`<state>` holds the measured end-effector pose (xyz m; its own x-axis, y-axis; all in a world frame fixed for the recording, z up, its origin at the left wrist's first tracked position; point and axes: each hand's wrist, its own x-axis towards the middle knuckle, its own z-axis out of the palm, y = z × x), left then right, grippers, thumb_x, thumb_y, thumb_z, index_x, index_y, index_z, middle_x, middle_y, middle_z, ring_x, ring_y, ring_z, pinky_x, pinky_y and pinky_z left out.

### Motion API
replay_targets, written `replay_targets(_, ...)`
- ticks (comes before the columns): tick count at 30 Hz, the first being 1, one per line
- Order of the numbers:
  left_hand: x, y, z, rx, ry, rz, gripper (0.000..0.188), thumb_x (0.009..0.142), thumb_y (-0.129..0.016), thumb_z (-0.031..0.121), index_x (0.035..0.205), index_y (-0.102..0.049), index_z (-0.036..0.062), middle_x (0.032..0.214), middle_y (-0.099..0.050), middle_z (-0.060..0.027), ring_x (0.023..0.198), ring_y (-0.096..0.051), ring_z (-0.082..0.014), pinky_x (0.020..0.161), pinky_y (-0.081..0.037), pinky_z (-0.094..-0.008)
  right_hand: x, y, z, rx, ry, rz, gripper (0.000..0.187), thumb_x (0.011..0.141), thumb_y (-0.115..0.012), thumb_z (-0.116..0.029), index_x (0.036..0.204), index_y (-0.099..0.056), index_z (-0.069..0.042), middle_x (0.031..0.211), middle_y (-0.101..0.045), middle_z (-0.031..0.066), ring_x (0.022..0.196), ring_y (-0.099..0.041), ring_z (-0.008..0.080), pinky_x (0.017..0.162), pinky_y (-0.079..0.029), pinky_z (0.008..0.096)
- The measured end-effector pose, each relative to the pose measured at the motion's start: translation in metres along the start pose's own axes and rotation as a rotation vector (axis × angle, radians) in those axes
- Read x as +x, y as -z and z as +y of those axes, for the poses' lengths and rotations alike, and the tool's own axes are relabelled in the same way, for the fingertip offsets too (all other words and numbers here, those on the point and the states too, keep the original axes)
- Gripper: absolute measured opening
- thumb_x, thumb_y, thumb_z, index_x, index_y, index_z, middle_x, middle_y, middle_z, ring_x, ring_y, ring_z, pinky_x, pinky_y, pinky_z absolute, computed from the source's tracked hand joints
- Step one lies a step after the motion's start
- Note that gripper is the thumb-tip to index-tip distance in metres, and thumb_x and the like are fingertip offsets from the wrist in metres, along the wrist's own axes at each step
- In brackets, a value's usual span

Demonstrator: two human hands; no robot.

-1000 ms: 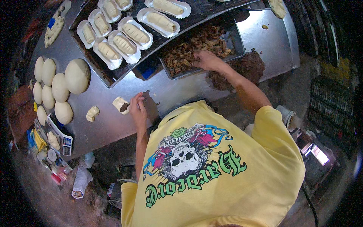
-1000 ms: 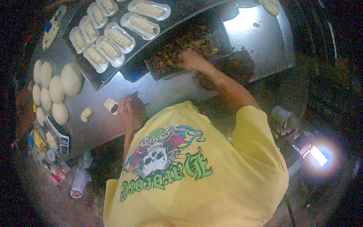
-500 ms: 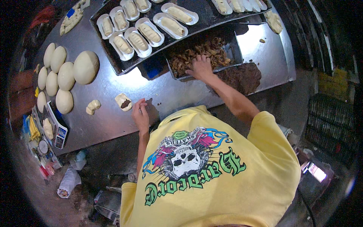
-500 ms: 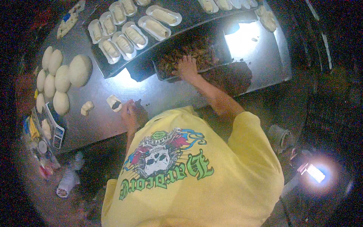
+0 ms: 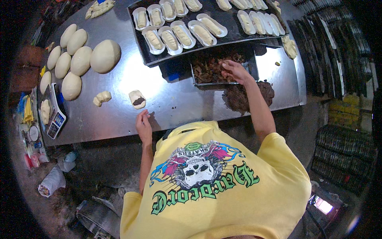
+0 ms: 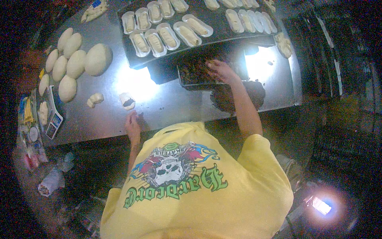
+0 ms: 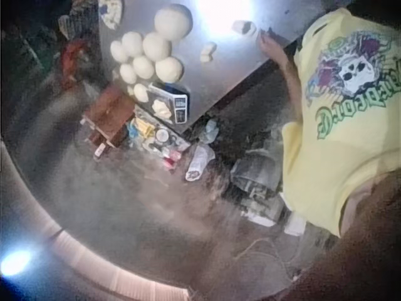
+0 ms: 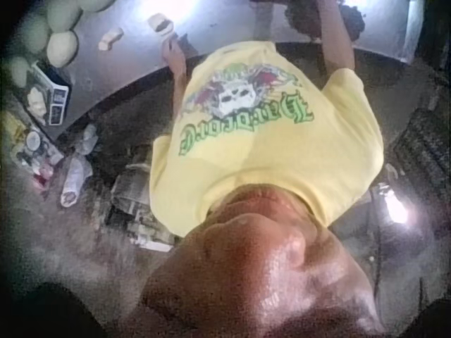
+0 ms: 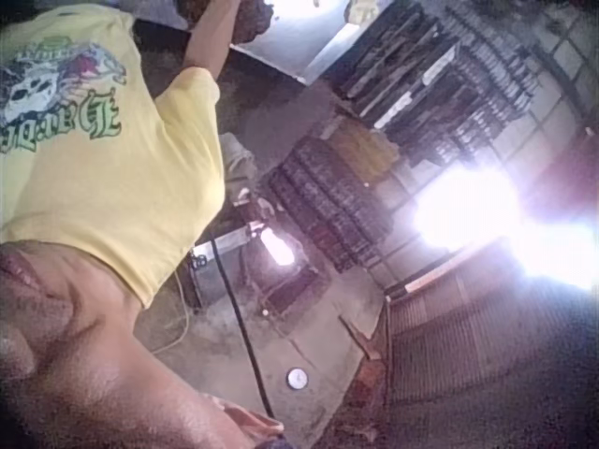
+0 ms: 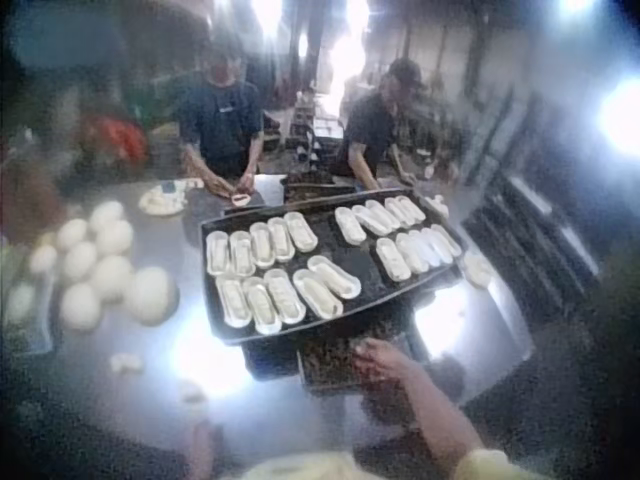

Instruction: The person flattens dough balls, adds a brown filling, rolls them into logs, and places them on a tray. The person repeats this process multiple times while other workers perform similar tasks nearby.

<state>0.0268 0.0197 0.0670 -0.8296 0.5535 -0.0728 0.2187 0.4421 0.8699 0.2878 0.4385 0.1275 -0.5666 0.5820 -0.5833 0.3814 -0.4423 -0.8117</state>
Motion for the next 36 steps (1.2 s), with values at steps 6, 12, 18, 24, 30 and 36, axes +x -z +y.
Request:
replay_targets(6,0.001,0.027,-0.015,-0.007,-0.039,-0.028,0.026,0.103,-0.048,0.005,0.117,-0.068,-0.0013,0.106,-0.071,-0.0121,0.092,-0.068,-0.0207,0.086,-0.052,-0.0349,0.001,-0.002,0.007,-0.332,0.031,0.154,0.057,0.103,-0.059,-0.042,0.147,-0.048,-0.006,0.146,-0.052,0.0058,0.120,-0.060,0.0222,0.103,-0.045,0.0386)
replay_targets(12,0.009,0.057,-0.026,0.014,-0.037,-0.064,0.026,0.103,-0.048,0.007,0.117,-0.068,-0.0016,0.107,-0.072,-0.0128,0.091,-0.069,-0.0208,0.085,-0.053,-0.0350,-0.002,0.006,0.012,-0.346,0.040,0.250,0.062,0.101,-0.064,-0.031,0.151,-0.040,-0.003,0.119,-0.067,0.0095,0.107,-0.061,0.0177,0.092,-0.049,0.0330)
replay_targets(18,0.023,0.082,-0.036,0.009,-0.022,-0.071,0.027,0.104,-0.048,0.010,0.120,-0.067,-0.0016,0.108,-0.072,-0.0124,0.095,-0.068,-0.0197,0.087,-0.052,-0.0336,-0.019,-0.055,-0.009,-0.089,0.118,0.205,0.035,0.102,-0.064,-0.024,0.128,-0.051,-0.004,0.103,-0.070,0.0083,0.086,-0.063,0.0125,0.077,-0.051,0.0287)
replay_targets(24,0.054,0.082,-0.067,0.052,-0.060,-0.138,0.036,0.104,-0.050,0.024,0.126,-0.066,-0.0002,0.124,-0.069,-0.0185,0.117,-0.063,-0.0289,0.105,-0.045,-0.0382,0.017,-0.215,0.028,-0.420,0.229,-0.306,0.029,0.096,-0.070,-0.023,0.120,-0.069,-0.006,0.105,-0.068,0.0062,0.091,-0.063,0.0133,0.080,-0.053,0.0308)
replay_targets(30,0.083,0.089,-0.042,0.153,-0.094,-0.275,0.035,0.104,-0.050,0.025,0.121,-0.068,-0.0002,0.115,-0.069,-0.0209,0.107,-0.066,-0.0340,0.095,-0.050,-0.0414,0.033,-0.363,0.047,-0.750,0.878,-0.282,0.024,0.091,-0.069,-0.017,0.112,-0.069,-0.005,0.105,-0.062,0.0138,0.094,-0.062,0.0285,0.085,-0.052,0.0388)
replay_targets(36,0.112,0.067,-0.051,0.118,-0.289,-0.205,0.030,0.100,-0.059,0.020,0.122,-0.068,0.0026,0.113,-0.068,-0.0190,0.105,-0.066,-0.0356,0.094,-0.051,-0.0421,0.052,-0.371,0.080,-0.743,0.838,-0.172,0.016,0.091,-0.064,-0.012,0.103,-0.067,-0.003,0.100,-0.061,0.0161,0.095,-0.060,0.0337,0.085,-0.049,0.0418)
